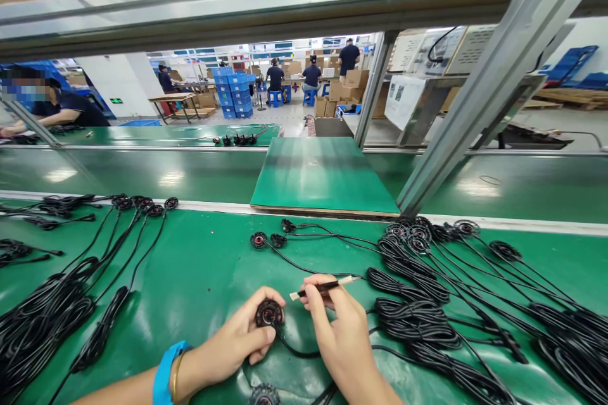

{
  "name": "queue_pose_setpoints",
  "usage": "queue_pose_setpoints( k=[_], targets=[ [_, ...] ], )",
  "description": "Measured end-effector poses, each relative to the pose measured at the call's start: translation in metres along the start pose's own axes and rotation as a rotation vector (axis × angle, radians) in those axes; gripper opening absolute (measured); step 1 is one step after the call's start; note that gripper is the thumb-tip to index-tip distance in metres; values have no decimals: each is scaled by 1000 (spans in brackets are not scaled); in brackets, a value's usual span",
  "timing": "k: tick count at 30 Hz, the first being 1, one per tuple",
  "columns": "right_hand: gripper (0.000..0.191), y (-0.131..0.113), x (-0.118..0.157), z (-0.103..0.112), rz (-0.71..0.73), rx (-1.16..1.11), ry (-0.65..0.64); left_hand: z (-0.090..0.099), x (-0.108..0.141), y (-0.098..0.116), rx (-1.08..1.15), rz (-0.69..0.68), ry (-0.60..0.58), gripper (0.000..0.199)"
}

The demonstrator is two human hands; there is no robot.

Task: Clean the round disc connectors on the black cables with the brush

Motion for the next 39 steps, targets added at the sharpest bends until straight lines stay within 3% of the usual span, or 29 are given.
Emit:
queue_pose_setpoints(
  k=[5, 7, 11, 14, 20, 24, 29, 32, 35, 37, 39],
  targets=[
    [15, -2, 0, -2, 47, 86, -72, 11, 1, 17, -257, -236, 259, 13],
    [17, -5, 0, -2, 51, 116, -94, 13, 2, 24, -309, -306, 302, 5],
    [20, -18, 6, -10, 150, 160, -266, 11, 5, 26, -154, -307, 218, 6],
    [15, -22, 18, -21, 251, 173, -408, 8, 11, 27, -156, -373, 181, 5],
    [17, -21, 39, -25, 631, 308, -283, 7, 17, 29, -415, -632, 181, 13],
    [18, -25, 48, -27, 793, 418, -266, 9, 18, 20, -447, -647, 128, 12],
    [18, -20, 46, -30, 699, 391, -257, 8, 19, 20, -472, -651, 148, 8],
    [15, -10, 39, -31, 475, 294, -315, 5, 17, 27, -494, -578, 119, 13],
    [14, -4, 33, -33, 267, 211, -472, 7, 16, 35, -515, -566, 89, 25],
    [12, -5, 29, -34, 213, 204, -583, 20, 12, 39, -535, -596, 201, 29],
    [14, -7, 21, -32, 194, 271, -583, 44, 1, 42, -607, -616, 439, 28]
  ],
)
Point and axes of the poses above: each hand's wrist, its own x-axis away from the middle knuckle, its own z-axis out of the back of the hand, y = z × x, the point moved 6 cm from there along -x, towards the middle knuckle, and after that the axes turned 13 degrees about y, right-handed, at the moved point
